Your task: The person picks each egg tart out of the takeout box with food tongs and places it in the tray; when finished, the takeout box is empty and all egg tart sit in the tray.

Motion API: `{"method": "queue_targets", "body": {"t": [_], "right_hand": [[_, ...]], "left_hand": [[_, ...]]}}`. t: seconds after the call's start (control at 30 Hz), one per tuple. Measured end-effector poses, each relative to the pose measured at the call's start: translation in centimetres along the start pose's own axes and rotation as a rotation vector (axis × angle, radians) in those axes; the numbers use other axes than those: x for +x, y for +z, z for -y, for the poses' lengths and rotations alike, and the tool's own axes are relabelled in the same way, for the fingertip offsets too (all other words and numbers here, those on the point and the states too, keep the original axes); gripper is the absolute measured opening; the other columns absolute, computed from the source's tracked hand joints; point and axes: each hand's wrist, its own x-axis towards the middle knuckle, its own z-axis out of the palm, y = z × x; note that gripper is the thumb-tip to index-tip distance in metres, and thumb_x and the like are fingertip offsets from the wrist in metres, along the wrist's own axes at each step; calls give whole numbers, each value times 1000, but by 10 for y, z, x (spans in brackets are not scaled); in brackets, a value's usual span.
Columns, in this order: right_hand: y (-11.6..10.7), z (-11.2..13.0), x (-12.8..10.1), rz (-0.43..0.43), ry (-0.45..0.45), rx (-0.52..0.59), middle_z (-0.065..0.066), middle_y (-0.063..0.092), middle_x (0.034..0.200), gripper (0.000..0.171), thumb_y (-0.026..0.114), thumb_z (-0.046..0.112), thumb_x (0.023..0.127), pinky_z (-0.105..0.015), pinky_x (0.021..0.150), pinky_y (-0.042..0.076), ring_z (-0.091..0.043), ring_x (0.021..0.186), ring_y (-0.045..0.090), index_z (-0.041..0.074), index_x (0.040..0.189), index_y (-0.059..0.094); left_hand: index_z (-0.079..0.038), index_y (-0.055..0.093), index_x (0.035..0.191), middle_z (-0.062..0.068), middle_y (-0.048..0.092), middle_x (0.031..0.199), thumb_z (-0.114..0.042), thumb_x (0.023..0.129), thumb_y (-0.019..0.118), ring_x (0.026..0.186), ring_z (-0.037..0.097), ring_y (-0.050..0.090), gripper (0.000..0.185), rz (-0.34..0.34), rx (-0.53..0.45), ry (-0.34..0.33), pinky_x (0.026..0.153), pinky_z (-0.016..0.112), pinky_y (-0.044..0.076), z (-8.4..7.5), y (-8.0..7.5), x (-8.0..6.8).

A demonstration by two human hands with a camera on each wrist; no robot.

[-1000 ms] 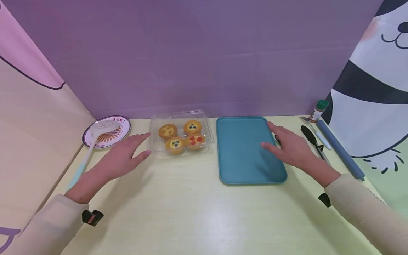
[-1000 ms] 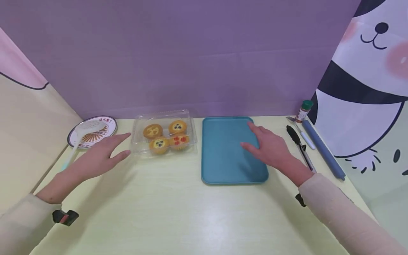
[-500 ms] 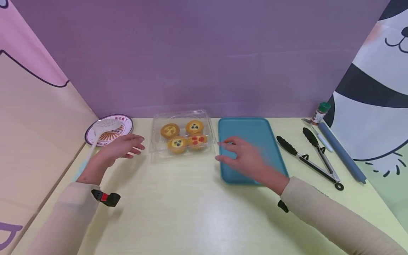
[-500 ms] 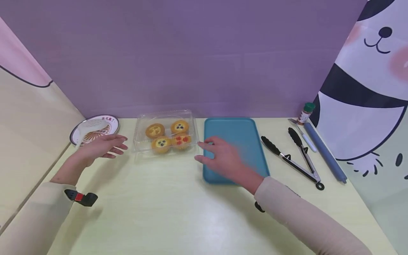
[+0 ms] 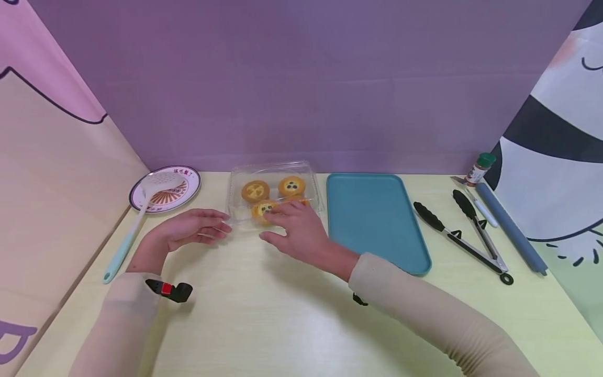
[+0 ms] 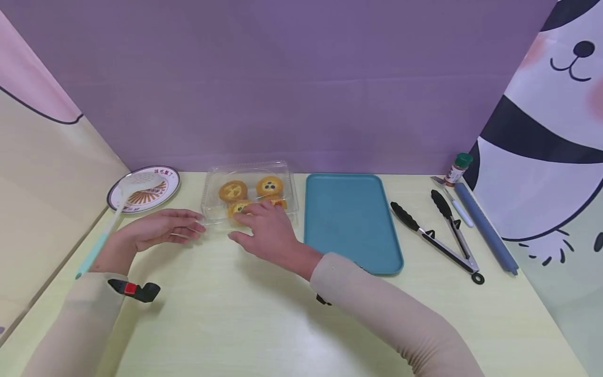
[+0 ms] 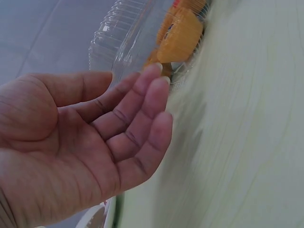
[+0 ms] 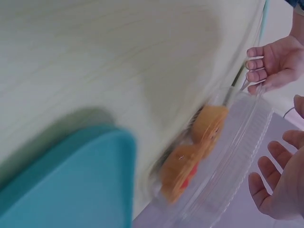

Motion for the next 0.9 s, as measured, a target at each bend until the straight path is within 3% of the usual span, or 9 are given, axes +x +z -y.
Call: {"method": "queue_targets", "body": {"t": [0.13,0.3,0.47,0.63,0.9], "right_hand": [[10,12,15,33,16,-70,5,68,124,42,66,49,93,-41,97,49,-19,120,59,25,127,70],[22,24,31,143,62,-199,9,65,129,41,59,53,96,-39,105,45,-15,125,55,32,131,67],[35,35,38,224,107,-253,12,64,120,38,56,55,97,-37,100,45,-13,117,54,36,129,68],[45,40,41,187,149,-291,13,63,112,33,56,54,97,-33,89,44,-12,107,53,40,124,69],[55,46,44,132,209,-341,14,60,110,30,53,56,99,-34,87,40,-13,105,51,43,116,73]], "left_hand": [[8,37,145,-1,72,114,-24,105,51,104,15,68,53,21,-53,5,93,34,55,1,0,3],[9,41,141,2,72,114,-22,105,51,102,16,69,49,35,-87,18,93,34,56,2,0,5],[8,44,139,1,73,110,-21,106,50,103,17,69,44,43,-97,20,93,34,56,4,1,7],[7,46,138,2,73,111,-22,106,51,104,17,69,44,41,-61,15,92,35,57,3,0,8],[6,47,137,8,73,113,-24,105,53,101,18,70,44,48,-43,-23,91,38,57,1,-4,7]]}}
